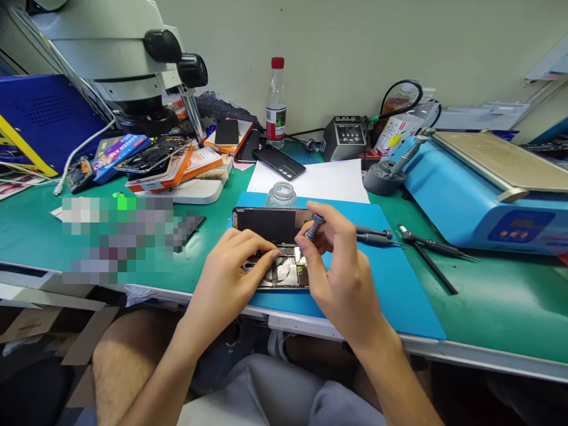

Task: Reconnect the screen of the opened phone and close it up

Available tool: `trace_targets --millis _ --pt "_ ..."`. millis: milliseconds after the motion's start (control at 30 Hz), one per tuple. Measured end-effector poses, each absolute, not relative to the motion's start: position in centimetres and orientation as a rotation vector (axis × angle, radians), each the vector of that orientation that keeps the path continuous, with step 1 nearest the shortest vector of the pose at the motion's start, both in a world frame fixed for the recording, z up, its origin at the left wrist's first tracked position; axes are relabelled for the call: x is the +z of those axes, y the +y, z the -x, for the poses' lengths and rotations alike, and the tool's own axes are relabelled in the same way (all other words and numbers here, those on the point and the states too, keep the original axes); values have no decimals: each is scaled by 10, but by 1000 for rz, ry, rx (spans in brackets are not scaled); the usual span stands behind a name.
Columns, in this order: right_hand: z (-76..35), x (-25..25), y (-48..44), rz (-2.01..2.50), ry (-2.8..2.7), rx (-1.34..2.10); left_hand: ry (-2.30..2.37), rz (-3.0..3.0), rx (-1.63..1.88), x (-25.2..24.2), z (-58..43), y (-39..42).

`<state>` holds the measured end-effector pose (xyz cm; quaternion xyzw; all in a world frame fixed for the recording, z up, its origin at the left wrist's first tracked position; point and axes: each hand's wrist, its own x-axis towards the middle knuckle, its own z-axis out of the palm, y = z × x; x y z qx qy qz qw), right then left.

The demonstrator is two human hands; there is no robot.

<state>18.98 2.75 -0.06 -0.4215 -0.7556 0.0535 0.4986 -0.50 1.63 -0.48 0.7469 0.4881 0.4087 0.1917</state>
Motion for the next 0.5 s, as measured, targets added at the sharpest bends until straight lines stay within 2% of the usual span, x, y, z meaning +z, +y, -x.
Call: trace_targets --millis 167,367,500 --pt "-193 1 26 1020 -1856 69 1362 -2068 1140 -5 5 15" --pt "-199 -1 19 1061 -1787 301 1359 -2073 1152 -5 4 14" --pt "-200 -1 18 1167 -1678 258 1353 -2080 1142 -7 5 15"
